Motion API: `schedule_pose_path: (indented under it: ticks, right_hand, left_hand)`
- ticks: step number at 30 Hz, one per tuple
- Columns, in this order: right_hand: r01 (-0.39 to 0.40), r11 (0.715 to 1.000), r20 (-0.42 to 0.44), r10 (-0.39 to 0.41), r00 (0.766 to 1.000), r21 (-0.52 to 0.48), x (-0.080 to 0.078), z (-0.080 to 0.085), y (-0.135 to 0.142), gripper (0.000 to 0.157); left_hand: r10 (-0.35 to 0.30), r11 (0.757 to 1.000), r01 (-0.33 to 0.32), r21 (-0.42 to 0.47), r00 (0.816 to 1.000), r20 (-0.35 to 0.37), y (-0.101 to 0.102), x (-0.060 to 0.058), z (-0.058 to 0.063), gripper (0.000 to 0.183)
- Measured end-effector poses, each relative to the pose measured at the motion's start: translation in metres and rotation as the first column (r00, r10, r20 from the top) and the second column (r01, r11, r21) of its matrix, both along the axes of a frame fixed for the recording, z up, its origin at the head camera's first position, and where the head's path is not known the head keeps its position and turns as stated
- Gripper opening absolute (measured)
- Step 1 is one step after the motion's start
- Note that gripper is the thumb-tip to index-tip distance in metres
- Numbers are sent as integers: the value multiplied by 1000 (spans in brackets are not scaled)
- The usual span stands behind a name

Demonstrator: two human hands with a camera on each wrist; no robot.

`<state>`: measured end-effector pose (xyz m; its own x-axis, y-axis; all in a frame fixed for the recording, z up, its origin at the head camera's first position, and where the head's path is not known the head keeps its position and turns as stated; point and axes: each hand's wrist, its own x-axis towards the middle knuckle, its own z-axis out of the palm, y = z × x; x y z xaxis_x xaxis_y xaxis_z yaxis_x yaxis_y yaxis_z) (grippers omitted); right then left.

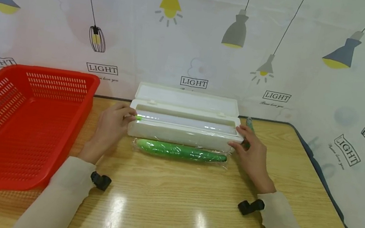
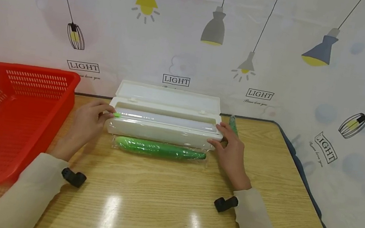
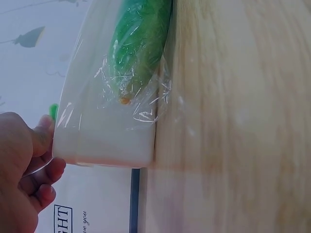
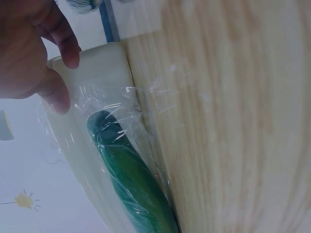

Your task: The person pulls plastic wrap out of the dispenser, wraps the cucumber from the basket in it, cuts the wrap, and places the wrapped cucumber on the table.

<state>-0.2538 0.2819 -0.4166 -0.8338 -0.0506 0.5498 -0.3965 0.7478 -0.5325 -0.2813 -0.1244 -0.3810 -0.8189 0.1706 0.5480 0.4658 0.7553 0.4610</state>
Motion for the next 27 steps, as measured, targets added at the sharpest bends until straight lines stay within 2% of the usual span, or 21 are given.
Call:
schedule_pose_path:
  ticks: [5, 11, 16, 23, 27]
  right_hand:
    - [-4, 1000, 1, 4, 1000, -1, 0, 0, 1, 54]
    - [-10, 1000, -13, 10, 1000, -6, -1, -1, 2, 53]
    - [-14, 1000, -24, 14, 1000, -5, -1, -1, 1, 53]
    - [3, 1000, -27, -3, 1000, 14, -2, -2, 0, 53]
    - [3, 1000, -11, -3, 1000, 18, -1, 0, 0, 54]
  left_hand:
    - [-11, 999, 10, 31, 999, 32, -2, 0, -1, 6]
    - [-23, 999, 22, 46, 999, 25, -5, -1, 0, 6]
    - [-9, 997, 4, 82, 998, 58, -10, -2, -3, 7]
    - [-34, 988, 32, 148, 999, 15, -13, -3, -8, 6]
    - [-9, 983, -2, 186, 998, 60, -12, 1, -10, 13]
